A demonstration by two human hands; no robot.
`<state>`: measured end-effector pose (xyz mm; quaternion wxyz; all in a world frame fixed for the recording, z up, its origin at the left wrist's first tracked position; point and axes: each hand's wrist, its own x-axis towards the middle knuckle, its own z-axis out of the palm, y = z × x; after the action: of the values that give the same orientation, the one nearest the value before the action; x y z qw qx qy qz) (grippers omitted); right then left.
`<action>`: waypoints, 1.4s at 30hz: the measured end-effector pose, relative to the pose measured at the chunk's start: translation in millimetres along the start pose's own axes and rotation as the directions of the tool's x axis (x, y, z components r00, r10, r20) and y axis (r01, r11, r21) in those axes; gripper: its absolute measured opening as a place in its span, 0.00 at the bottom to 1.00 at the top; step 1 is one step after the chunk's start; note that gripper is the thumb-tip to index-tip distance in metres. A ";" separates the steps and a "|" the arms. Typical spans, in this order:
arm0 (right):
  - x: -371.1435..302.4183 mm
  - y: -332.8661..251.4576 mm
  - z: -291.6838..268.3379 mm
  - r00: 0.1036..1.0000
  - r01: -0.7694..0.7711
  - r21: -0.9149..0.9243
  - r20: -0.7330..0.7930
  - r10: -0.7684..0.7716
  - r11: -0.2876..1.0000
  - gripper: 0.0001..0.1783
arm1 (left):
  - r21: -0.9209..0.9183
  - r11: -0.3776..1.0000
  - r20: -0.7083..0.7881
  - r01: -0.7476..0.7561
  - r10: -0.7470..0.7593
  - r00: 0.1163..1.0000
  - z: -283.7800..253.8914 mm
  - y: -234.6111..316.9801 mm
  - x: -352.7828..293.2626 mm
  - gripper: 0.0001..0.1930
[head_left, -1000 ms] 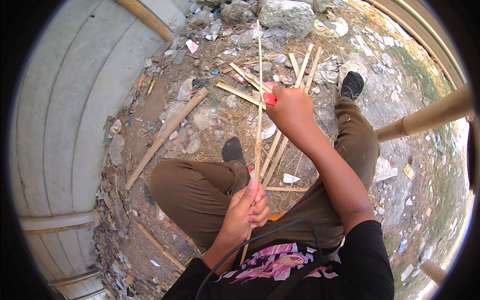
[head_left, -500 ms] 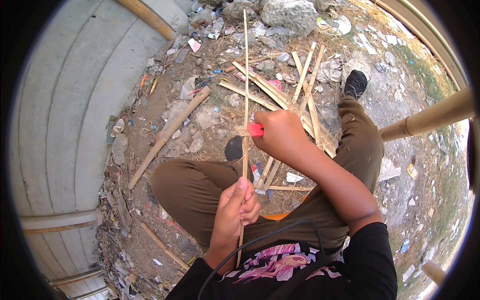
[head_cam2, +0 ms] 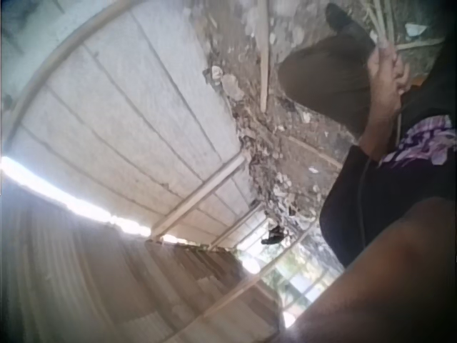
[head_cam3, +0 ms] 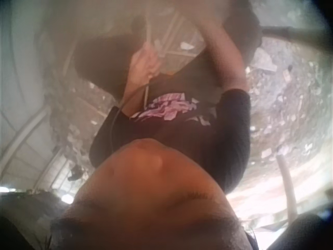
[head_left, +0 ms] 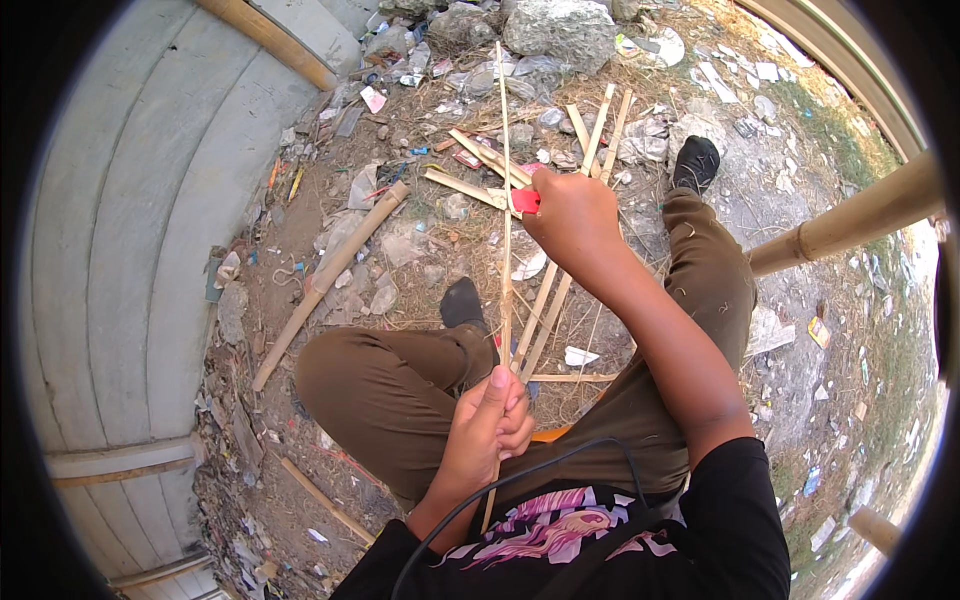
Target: The person sits on the ground and uses a red utility knife to shave and smooth a long piece of bamboo. They hold the bamboo with their left hand and carefully scrape the surface with the knife in their right hand, removing thin strips of wood.
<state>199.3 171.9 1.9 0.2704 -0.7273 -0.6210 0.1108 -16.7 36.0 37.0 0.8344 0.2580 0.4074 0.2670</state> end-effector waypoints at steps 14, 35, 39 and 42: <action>70.4 122.6 -52.0 0.780 -0.280 0.702 -0.232 0.581 0.655 0.19 | 0.131 0.991 0.039 0.013 -0.018 0.999 2.1 -9.6 -7.0 0.20; -13.6 -22.1 21.3 0.988 0.130 0.154 -0.102 -0.115 0.980 0.08 | 0.184 0.979 -0.136 -0.087 0.113 0.984 -4.7 8.5 -6.9 0.20; 18.7 2.6 7.1 0.988 -0.083 0.085 -0.126 0.094 0.993 0.11 | 0.145 0.989 -0.054 -0.025 0.033 0.998 -0.8 -1.0 -6.3 0.20; 39.3 22.6 -13.7 0.936 -0.264 0.284 -0.155 0.315 0.922 0.13 | 0.124 0.992 0.000 0.001 -0.001 1.000 3.2 -3.6 -5.4 0.20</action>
<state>233.2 204.4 8.0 0.4036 -0.7773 -0.4564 0.1570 -16.1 29.1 39.3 0.8168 0.3094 0.4233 0.2408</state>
